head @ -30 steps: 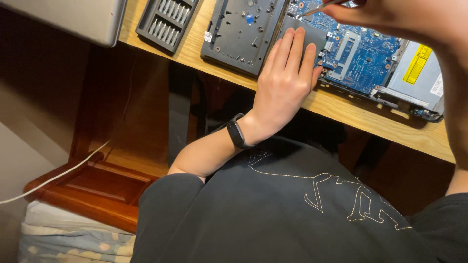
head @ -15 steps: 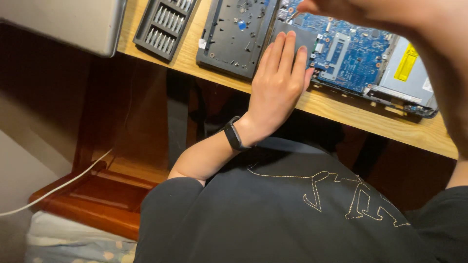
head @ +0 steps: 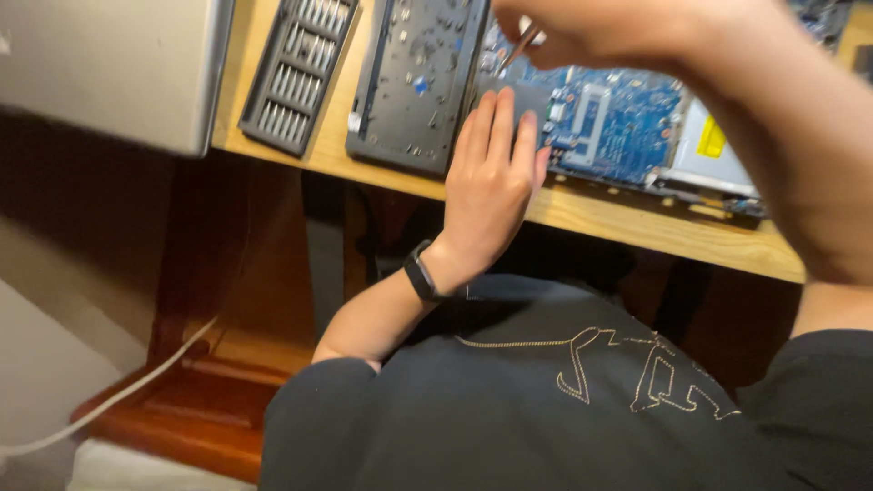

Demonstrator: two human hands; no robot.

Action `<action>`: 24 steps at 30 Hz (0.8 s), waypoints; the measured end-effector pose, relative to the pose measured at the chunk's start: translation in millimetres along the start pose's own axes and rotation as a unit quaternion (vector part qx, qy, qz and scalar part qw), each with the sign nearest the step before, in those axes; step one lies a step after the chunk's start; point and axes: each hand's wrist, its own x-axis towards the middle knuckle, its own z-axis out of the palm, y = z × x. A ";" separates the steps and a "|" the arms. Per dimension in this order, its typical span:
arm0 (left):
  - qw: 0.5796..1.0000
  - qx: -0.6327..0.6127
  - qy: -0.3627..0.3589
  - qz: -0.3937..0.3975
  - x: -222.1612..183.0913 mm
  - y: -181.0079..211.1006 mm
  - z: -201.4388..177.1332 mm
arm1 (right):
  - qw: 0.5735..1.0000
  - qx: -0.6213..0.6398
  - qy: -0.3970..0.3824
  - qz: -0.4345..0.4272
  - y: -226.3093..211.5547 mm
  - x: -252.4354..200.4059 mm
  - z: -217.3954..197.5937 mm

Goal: The recorder is shown repairing a laptop by installing various components such as an SSD and a cooling fan onto the motherboard and securing them with screws.

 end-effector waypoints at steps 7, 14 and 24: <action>1.000 0.007 -0.014 0.003 8.0 3.0 -4.2 | 0.995 0.027 -0.060 0.074 -6.3 18.2 -13.2; 1.000 0.021 -0.009 0.016 13.2 7.2 -10.8 | 0.990 0.034 -0.100 0.089 -1.8 24.0 -5.0; 0.999 0.023 -0.027 0.010 16.1 9.5 -14.5 | 0.989 0.076 -0.097 0.086 -3.8 26.4 -5.2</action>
